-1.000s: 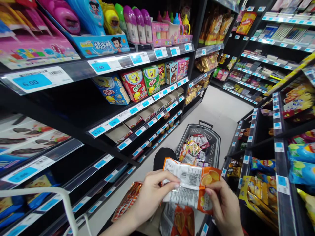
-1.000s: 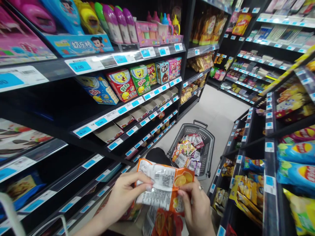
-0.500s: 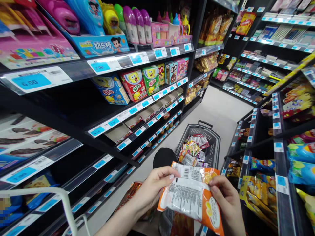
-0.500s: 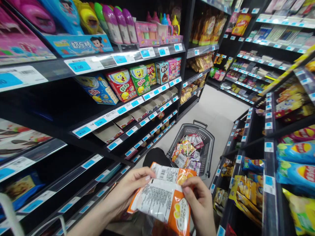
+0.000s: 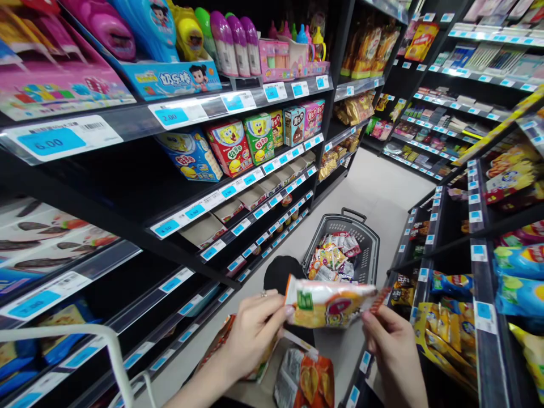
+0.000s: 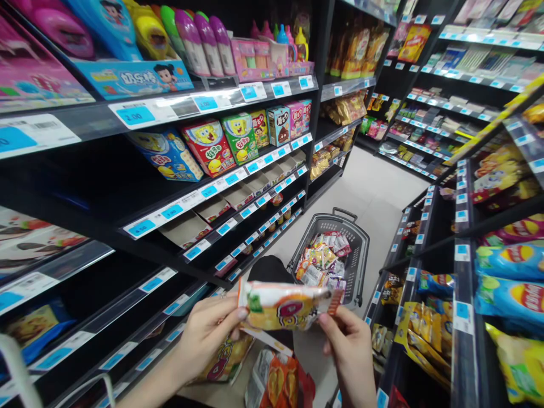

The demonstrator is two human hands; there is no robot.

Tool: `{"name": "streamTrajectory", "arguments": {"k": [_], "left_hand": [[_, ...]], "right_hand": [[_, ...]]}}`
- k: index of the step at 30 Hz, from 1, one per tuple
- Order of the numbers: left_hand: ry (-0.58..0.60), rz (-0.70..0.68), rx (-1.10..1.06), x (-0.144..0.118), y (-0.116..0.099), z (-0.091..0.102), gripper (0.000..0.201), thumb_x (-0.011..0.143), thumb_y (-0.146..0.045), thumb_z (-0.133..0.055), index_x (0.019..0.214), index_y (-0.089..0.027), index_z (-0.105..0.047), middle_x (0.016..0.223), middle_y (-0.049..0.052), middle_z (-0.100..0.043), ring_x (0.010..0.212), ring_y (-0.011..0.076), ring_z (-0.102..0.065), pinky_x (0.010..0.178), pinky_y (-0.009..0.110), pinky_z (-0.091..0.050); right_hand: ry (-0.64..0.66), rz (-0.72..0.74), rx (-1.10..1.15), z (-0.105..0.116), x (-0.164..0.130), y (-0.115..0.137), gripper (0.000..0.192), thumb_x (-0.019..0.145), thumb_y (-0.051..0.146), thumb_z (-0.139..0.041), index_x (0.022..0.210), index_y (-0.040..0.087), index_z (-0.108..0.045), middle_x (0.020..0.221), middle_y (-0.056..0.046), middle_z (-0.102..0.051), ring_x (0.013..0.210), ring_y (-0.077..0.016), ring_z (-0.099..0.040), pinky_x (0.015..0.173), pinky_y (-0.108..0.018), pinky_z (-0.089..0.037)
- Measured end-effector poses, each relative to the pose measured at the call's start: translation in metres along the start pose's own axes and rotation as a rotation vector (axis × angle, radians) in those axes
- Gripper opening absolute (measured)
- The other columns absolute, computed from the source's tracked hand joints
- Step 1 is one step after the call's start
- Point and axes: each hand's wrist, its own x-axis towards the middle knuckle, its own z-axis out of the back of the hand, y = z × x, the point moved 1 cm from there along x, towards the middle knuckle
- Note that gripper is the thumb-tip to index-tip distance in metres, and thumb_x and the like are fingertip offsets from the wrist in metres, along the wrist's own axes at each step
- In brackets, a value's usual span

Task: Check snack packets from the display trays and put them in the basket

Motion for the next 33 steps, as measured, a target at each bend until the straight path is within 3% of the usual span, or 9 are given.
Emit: {"name": "streamTrajectory", "arguments": {"k": [4,8,14,17,20,22,28,31,33], "left_hand": [[-0.018,0.157,-0.094,0.001,0.003,0.001,0.051,0.086,-0.049,-0.055,0.046,-0.018,-0.048,0.05,-0.003,-0.037,0.05,0.0111,-0.033,0.048,0.024,-0.024],[0.066,0.389,-0.404,0.002,0.006,-0.005,0.053,0.076,-0.063,-0.06,0.053,-0.017,-0.051,0.048,-0.005,-0.037,0.046,0.0086,-0.027,0.044,0.023,-0.018],[0.058,0.369,-0.394,0.005,0.005,-0.003,0.053,0.078,-0.057,-0.061,0.045,-0.017,-0.047,0.037,-0.008,-0.03,0.039,0.0065,-0.024,0.042,0.021,-0.018],[0.087,0.349,-0.318,0.005,0.003,0.004,0.049,0.081,-0.05,-0.06,0.046,-0.016,-0.055,0.038,-0.002,-0.05,0.039,0.0096,-0.042,0.044,0.021,-0.032],[0.159,0.323,-0.356,0.004,0.003,0.012,0.031,0.079,-0.043,-0.065,0.071,-0.015,-0.075,0.071,0.009,-0.075,0.056,0.0174,-0.063,0.055,0.024,-0.046],[0.191,0.271,-0.486,0.001,0.006,0.013,0.035,0.075,-0.043,-0.07,0.093,-0.014,-0.078,0.089,0.012,-0.077,0.072,0.0229,-0.068,0.064,0.027,-0.05],[0.141,0.404,-0.896,-0.005,0.015,-0.005,0.04,0.064,-0.036,-0.083,0.096,-0.018,-0.067,0.074,0.003,-0.071,0.056,0.0133,-0.061,0.051,0.019,-0.046],[0.307,0.438,-0.855,-0.002,0.01,-0.011,0.075,0.053,-0.02,-0.089,0.12,-0.025,-0.054,0.07,-0.005,-0.065,0.057,0.0107,-0.058,0.051,0.016,-0.043],[0.454,0.446,-0.771,-0.002,0.006,-0.011,0.077,0.052,-0.018,-0.089,0.122,-0.023,-0.056,0.078,-0.003,-0.066,0.067,0.0131,-0.06,0.056,0.018,-0.044]], "right_hand": [[0.006,-0.03,-0.159,0.0,-0.005,0.005,0.029,0.07,0.044,-0.077,0.064,0.016,-0.072,0.056,-0.002,-0.062,0.055,-0.0163,-0.055,0.054,-0.025,-0.048],[0.043,0.004,-0.151,0.0,-0.01,0.009,0.033,0.071,0.048,-0.073,0.062,0.017,-0.071,0.053,-0.001,-0.058,0.049,-0.0156,-0.051,0.051,-0.027,-0.047],[0.008,0.121,-0.253,0.005,-0.011,0.005,0.035,0.076,0.047,-0.07,0.058,0.017,-0.069,0.049,0.0,-0.055,0.047,-0.0155,-0.052,0.046,-0.025,-0.045],[-0.045,0.339,-0.4,0.006,-0.013,0.008,0.021,0.078,0.036,-0.072,0.065,0.02,-0.076,0.047,0.001,-0.058,0.043,-0.0131,-0.053,0.044,-0.022,-0.043],[-0.082,0.599,-0.415,0.007,-0.016,0.015,0.009,0.078,0.027,-0.073,0.082,0.027,-0.08,0.059,0.0,-0.071,0.048,-0.0141,-0.062,0.048,-0.022,-0.048],[-0.081,0.653,-0.333,0.008,-0.016,0.018,0.014,0.078,0.028,-0.074,0.09,0.031,-0.08,0.076,-0.002,-0.077,0.064,-0.0183,-0.07,0.059,-0.024,-0.054],[0.083,0.539,-0.15,0.01,-0.014,0.008,0.023,0.072,0.027,-0.079,0.094,0.033,-0.078,0.086,-0.003,-0.079,0.074,-0.0215,-0.074,0.063,-0.024,-0.059],[0.033,0.273,0.074,-0.002,-0.016,0.003,0.031,0.07,0.031,-0.08,0.101,0.033,-0.076,0.093,-0.003,-0.078,0.078,-0.0243,-0.074,0.066,-0.028,-0.059],[0.001,0.064,0.172,-0.013,-0.018,0.003,0.045,0.071,0.036,-0.079,0.115,0.034,-0.07,0.098,-0.003,-0.077,0.082,-0.0269,-0.073,0.069,-0.033,-0.058]]}}
